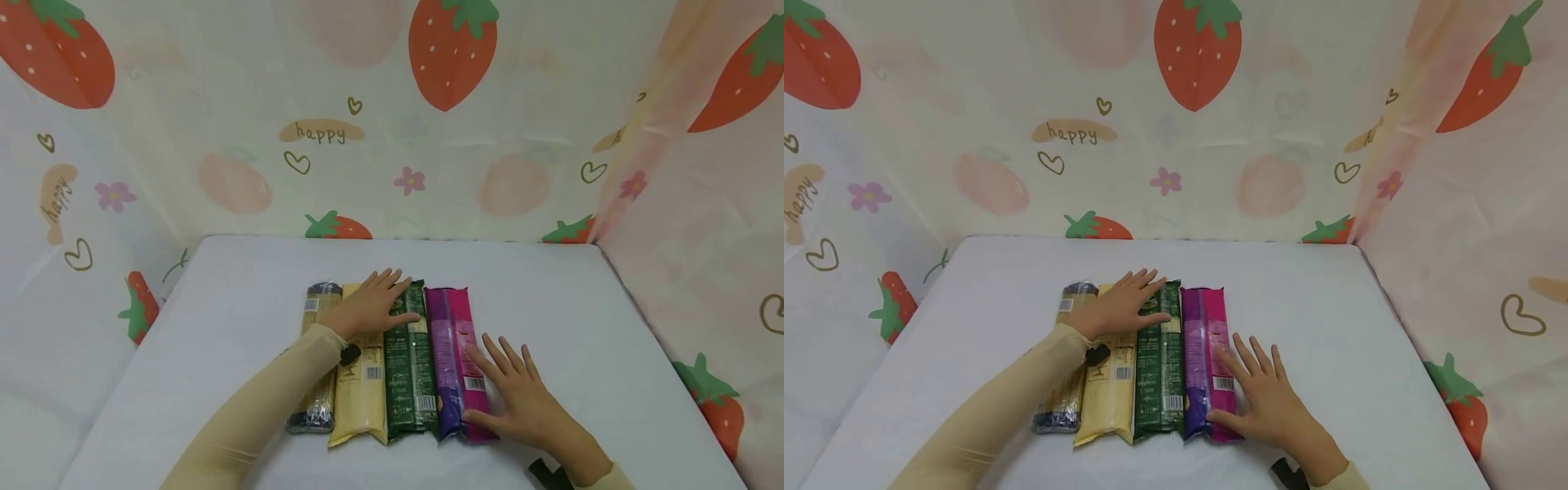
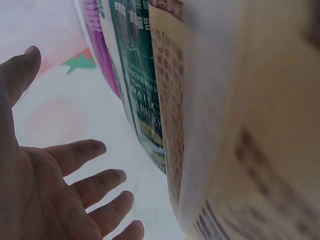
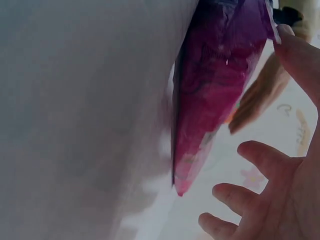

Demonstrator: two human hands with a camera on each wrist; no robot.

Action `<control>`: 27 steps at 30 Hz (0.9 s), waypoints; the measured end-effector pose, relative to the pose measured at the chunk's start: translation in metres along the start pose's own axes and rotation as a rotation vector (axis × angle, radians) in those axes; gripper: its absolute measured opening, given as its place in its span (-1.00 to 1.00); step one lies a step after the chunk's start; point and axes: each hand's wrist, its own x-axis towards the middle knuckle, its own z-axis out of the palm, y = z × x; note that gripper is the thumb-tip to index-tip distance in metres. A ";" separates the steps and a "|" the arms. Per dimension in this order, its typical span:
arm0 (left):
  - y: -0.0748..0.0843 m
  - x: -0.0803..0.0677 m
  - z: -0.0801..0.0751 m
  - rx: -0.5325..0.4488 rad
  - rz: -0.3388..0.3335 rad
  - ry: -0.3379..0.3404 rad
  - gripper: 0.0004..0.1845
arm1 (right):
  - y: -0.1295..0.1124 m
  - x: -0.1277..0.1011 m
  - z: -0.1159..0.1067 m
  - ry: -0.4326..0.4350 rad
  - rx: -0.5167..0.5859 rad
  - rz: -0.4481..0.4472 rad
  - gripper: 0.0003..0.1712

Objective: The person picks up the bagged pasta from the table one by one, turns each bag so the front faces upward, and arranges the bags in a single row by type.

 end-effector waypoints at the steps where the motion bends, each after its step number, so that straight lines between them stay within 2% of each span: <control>1: 0.001 0.003 0.001 0.005 0.001 -0.005 -0.02 | 0.000 0.000 0.001 0.002 -0.004 -0.009 0.20; 7: 0.006 0.018 0.003 0.055 0.004 -0.022 -0.03 | -0.002 0.001 0.005 0.003 -0.008 -0.042 0.23; 12: 0.014 0.030 0.005 0.054 0.021 -0.041 -0.03 | -0.005 0.000 0.008 -0.008 -0.022 -0.053 0.28; 21: 0.023 0.047 0.015 0.077 0.034 -0.058 -0.05 | -0.008 -0.001 0.011 -0.047 0.022 -0.078 0.32; 27: 0.028 0.055 0.022 0.035 0.033 -0.086 -0.06 | -0.012 -0.002 0.010 -0.107 0.060 -0.063 0.45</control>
